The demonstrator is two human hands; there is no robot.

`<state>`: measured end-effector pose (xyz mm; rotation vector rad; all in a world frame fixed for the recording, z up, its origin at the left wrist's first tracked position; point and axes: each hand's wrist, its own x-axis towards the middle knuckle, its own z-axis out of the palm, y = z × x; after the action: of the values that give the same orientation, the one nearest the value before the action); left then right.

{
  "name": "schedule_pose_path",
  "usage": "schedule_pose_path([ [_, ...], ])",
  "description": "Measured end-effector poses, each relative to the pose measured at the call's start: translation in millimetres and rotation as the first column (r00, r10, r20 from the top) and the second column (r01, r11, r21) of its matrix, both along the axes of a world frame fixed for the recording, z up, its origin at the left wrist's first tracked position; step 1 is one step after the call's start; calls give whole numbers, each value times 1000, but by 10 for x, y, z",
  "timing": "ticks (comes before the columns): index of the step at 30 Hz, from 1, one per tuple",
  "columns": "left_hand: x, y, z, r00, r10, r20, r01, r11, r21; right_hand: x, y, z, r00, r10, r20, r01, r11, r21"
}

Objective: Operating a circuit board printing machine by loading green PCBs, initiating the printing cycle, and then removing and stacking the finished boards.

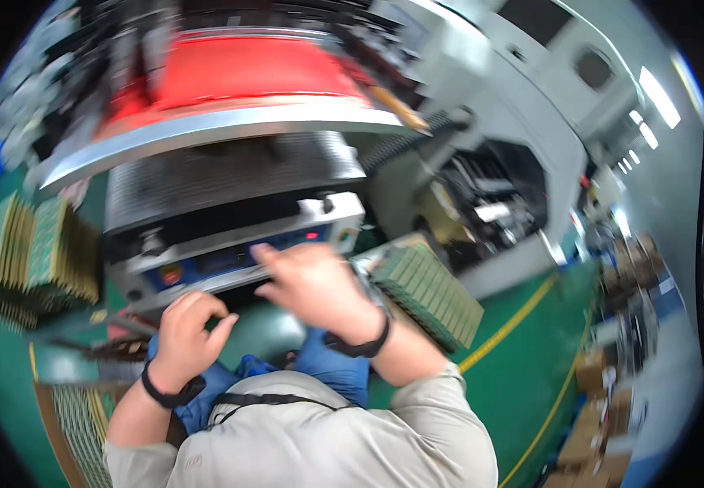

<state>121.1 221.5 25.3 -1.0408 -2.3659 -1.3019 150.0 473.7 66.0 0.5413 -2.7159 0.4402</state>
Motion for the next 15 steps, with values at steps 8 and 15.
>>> schedule_pose_path([
  [8, -266, -839, -91, 971, 193, -139, -217, 957, -191, -1296, 790, 175, 937, -314, 154, 341, 917, -209],
  [15, -390, -1176, 13, 841, 393, -372, -438, 898, -42, -2475, 995, -228, 909, -291, -297, 288, 956, -55],
])
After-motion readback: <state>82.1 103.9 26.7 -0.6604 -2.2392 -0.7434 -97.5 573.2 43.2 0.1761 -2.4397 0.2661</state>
